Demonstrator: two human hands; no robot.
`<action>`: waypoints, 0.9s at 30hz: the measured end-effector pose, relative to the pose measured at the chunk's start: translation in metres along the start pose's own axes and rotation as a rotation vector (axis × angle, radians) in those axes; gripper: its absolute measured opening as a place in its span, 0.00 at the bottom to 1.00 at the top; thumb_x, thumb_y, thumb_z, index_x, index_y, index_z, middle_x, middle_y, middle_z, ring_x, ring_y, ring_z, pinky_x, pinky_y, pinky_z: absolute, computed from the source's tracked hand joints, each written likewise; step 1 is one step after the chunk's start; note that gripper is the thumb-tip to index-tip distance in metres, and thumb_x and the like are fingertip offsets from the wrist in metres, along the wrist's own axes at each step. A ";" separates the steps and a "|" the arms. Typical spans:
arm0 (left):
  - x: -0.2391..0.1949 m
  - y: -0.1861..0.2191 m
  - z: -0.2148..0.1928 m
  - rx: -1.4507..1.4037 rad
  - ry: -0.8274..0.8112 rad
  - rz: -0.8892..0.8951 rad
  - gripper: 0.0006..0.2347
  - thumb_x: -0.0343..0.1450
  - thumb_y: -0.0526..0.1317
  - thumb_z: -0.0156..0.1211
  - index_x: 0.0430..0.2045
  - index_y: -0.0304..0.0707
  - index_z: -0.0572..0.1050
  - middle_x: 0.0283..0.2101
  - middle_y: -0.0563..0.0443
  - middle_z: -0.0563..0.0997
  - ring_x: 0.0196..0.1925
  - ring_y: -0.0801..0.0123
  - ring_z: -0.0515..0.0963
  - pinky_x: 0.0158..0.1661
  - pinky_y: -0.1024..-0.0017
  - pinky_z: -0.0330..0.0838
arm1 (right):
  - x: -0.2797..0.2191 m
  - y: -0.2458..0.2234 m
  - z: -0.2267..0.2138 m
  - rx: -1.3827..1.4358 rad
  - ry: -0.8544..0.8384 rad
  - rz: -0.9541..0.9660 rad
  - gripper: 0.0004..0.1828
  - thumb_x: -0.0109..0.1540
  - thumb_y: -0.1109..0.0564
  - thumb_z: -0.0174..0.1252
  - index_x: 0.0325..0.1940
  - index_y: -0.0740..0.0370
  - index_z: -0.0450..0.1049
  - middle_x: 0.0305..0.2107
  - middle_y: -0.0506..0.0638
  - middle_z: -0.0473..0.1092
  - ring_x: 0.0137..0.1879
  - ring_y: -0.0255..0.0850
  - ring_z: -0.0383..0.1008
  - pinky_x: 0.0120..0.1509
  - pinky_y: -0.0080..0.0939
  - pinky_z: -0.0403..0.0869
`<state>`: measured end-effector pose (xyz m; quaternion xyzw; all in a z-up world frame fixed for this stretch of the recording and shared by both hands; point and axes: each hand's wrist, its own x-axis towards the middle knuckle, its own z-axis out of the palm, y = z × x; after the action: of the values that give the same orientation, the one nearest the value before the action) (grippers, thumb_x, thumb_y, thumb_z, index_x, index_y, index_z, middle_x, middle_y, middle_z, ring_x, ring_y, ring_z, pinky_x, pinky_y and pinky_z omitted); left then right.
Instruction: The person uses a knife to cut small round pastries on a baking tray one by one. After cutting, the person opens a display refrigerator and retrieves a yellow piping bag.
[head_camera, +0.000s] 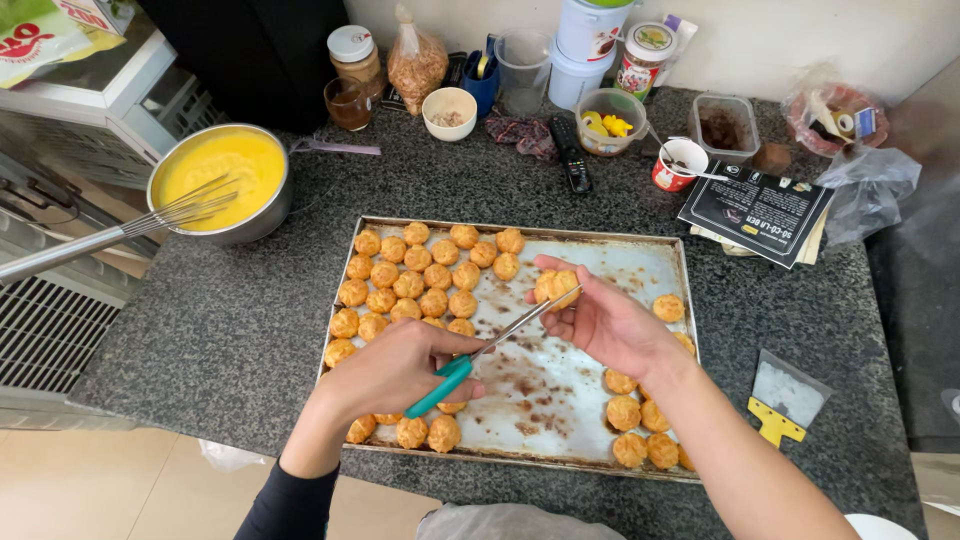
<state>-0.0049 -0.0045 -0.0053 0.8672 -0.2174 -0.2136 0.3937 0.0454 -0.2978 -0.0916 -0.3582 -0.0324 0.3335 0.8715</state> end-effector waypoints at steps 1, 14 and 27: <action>0.000 -0.001 0.001 -0.006 0.014 0.030 0.22 0.62 0.50 0.73 0.46 0.39 0.83 0.21 0.49 0.81 0.20 0.73 0.76 0.24 0.71 0.70 | 0.001 0.002 0.001 0.017 -0.004 0.014 0.30 0.72 0.44 0.45 0.75 0.61 0.59 0.49 0.60 0.75 0.47 0.43 0.77 0.55 0.41 0.77; -0.004 -0.004 0.000 -0.158 -0.013 -0.039 0.20 0.63 0.46 0.74 0.48 0.40 0.84 0.15 0.56 0.74 0.18 0.81 0.66 0.19 0.73 0.60 | 0.012 0.010 -0.008 0.079 0.010 0.007 0.30 0.71 0.46 0.48 0.75 0.60 0.59 0.47 0.59 0.74 0.46 0.43 0.77 0.54 0.40 0.77; -0.010 -0.046 -0.007 -0.337 0.098 -0.325 0.20 0.64 0.43 0.72 0.51 0.42 0.83 0.10 0.60 0.68 0.13 0.81 0.66 0.18 0.75 0.60 | 0.070 0.059 -0.086 -0.362 0.499 -0.081 0.27 0.58 0.63 0.60 0.62 0.64 0.68 0.49 0.51 0.73 0.54 0.40 0.76 0.58 0.40 0.76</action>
<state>0.0005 0.0322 -0.0352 0.8223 -0.0168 -0.2651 0.5032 0.0919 -0.2765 -0.2059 -0.5768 0.1094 0.1888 0.7872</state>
